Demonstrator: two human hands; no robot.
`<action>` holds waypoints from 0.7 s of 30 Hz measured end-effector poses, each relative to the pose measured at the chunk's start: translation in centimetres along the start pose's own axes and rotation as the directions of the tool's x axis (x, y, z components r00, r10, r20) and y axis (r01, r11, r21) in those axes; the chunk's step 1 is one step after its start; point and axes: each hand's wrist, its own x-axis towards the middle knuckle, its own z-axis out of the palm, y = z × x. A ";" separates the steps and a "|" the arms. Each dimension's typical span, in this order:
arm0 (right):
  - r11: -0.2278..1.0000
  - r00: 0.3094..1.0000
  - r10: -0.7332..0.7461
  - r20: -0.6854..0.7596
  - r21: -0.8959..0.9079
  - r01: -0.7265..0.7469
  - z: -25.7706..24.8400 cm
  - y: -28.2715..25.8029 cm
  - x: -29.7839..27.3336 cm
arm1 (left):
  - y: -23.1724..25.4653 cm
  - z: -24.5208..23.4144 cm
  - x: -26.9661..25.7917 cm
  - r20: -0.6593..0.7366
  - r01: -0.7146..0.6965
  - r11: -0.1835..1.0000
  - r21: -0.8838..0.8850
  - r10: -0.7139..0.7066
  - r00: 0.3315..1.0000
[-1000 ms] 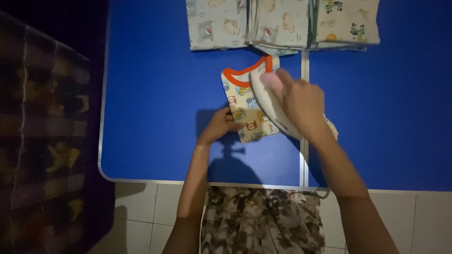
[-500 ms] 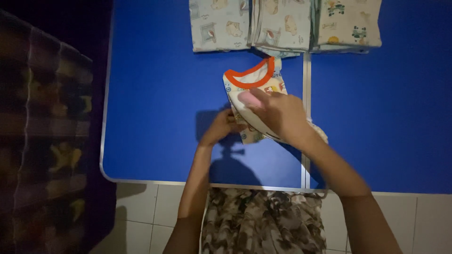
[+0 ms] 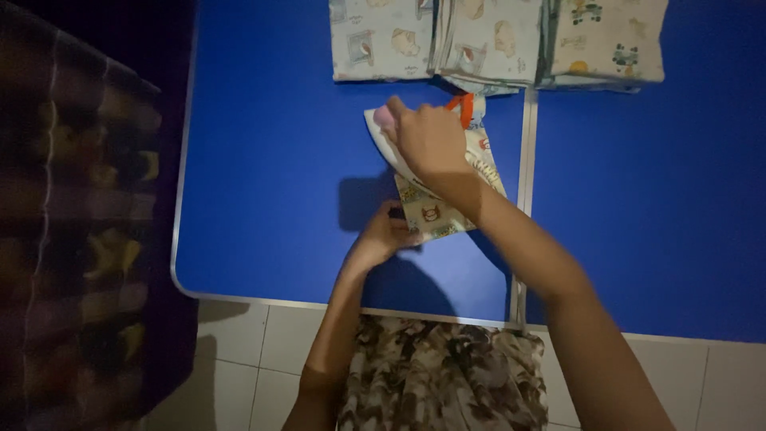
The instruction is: Ironing and folding children's clothing on a table.
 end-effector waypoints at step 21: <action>0.997 0.993 0.025 0.116 -0.075 -0.016 -5.6 6.9 -6.6 | 1.9 -8.9 8.0 -0.264 -0.347 0.927 -0.140 0.303 0.916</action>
